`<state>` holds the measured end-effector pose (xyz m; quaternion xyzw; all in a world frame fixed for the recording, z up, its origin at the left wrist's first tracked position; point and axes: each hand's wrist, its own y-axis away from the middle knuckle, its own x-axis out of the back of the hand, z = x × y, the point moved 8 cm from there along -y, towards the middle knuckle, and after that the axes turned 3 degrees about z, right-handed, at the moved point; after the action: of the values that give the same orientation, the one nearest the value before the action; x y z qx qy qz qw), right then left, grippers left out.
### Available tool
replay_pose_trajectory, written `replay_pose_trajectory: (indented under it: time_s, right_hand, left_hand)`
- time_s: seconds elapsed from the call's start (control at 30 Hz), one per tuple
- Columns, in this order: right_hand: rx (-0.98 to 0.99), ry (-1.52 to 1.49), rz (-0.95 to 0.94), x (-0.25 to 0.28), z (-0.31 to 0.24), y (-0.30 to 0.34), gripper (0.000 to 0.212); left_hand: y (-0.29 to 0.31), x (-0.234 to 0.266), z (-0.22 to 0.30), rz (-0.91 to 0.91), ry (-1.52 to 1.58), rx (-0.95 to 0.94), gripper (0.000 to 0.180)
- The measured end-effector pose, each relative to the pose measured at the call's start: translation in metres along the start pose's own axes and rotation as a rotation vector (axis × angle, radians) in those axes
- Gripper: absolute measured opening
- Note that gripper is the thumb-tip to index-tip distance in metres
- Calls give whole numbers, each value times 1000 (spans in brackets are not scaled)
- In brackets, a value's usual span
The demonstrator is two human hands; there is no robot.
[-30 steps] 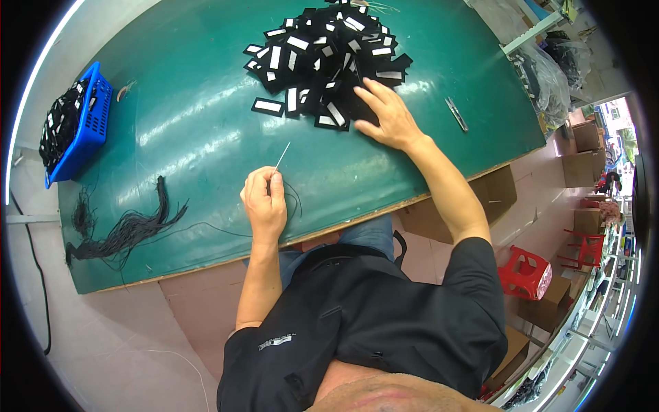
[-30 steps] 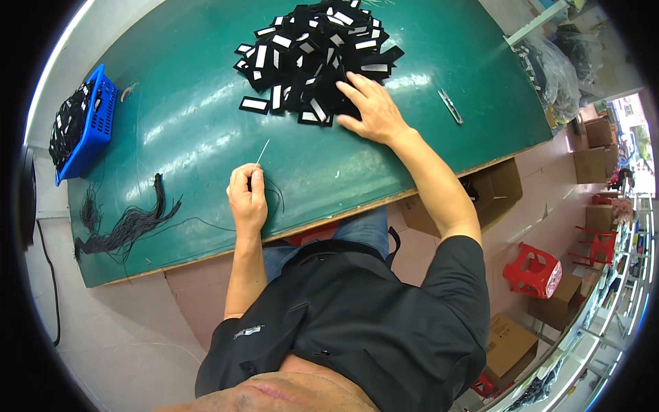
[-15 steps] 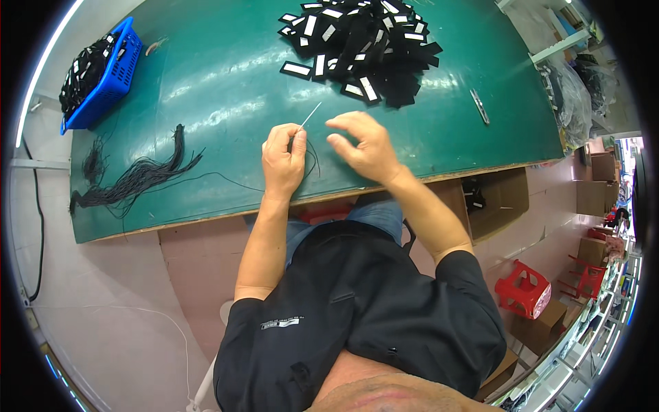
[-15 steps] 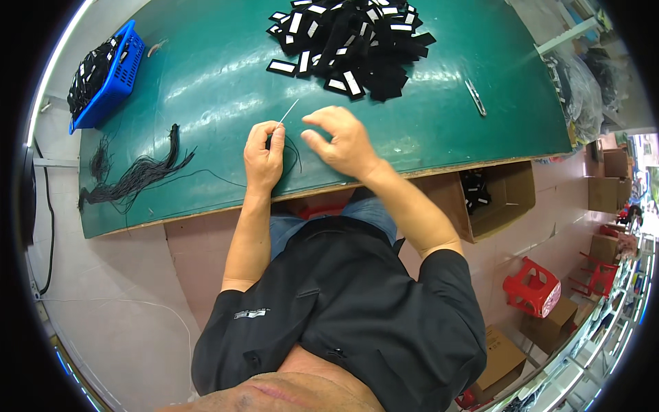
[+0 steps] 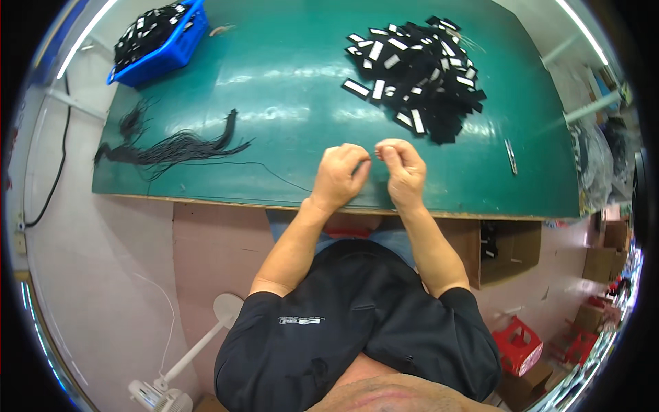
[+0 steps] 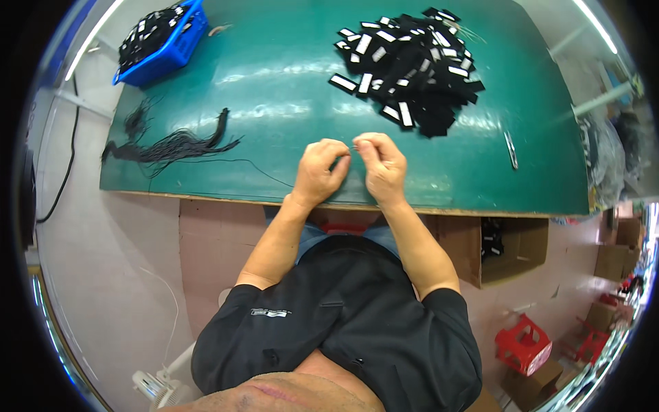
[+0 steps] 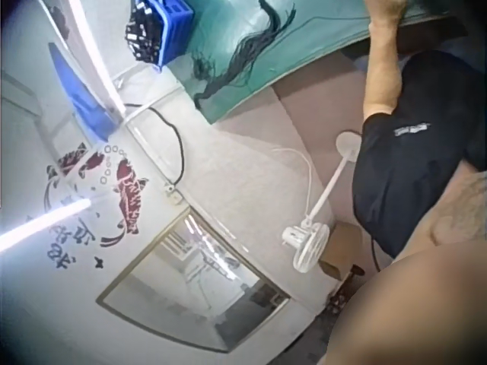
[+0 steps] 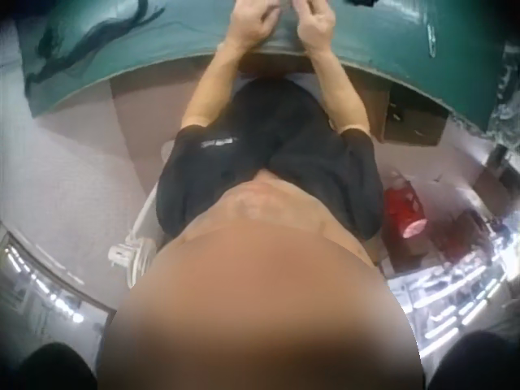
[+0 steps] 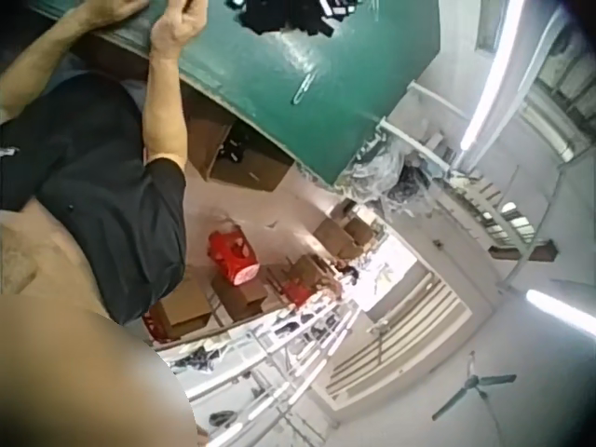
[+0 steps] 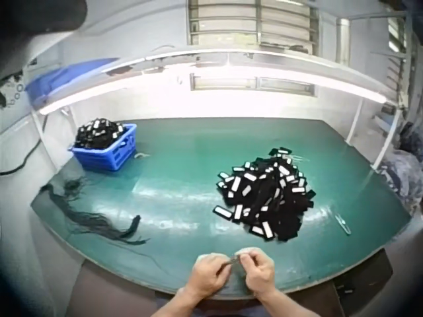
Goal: Assembling small black plastic components by threading wires through them and measuring the resulting parts on a workbench.
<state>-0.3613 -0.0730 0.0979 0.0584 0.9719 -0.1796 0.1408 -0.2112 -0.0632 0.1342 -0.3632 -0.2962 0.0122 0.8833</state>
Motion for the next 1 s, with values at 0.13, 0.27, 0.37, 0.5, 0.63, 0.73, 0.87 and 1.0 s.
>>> replay_pose_trajectory:
  time_s: [0.13,0.27,0.37,0.5,0.63,0.73,0.87,1.0]
  right_hand:
    - [-19,-101,93,25,-2,-1,10]
    - [9,-113,179,48,0,-4,12]
    - [39,-54,241,73,-2,0,13]
    - [26,32,291,100,0,1,11]
    - [-84,65,276,103,10,3,10]
    - [-102,117,205,92,13,1,10]
    - [-117,175,185,94,15,0,12]
    - [-101,205,180,92,12,3,13]
  left_hand:
    - [1,-1,4,-11,-2,-20,13]
    - [0,-7,1,-110,2,-17,14]
    - [-6,1,5,-75,14,-53,15]
    - [-23,6,5,-21,14,-1,20]
    - [-73,-15,-32,-130,-125,-4,25]
    - [-109,-32,-93,-129,-328,-80,27]
    - [-127,-43,-127,-220,-472,-110,26]
    - [-130,-44,-129,-338,-583,-85,25]
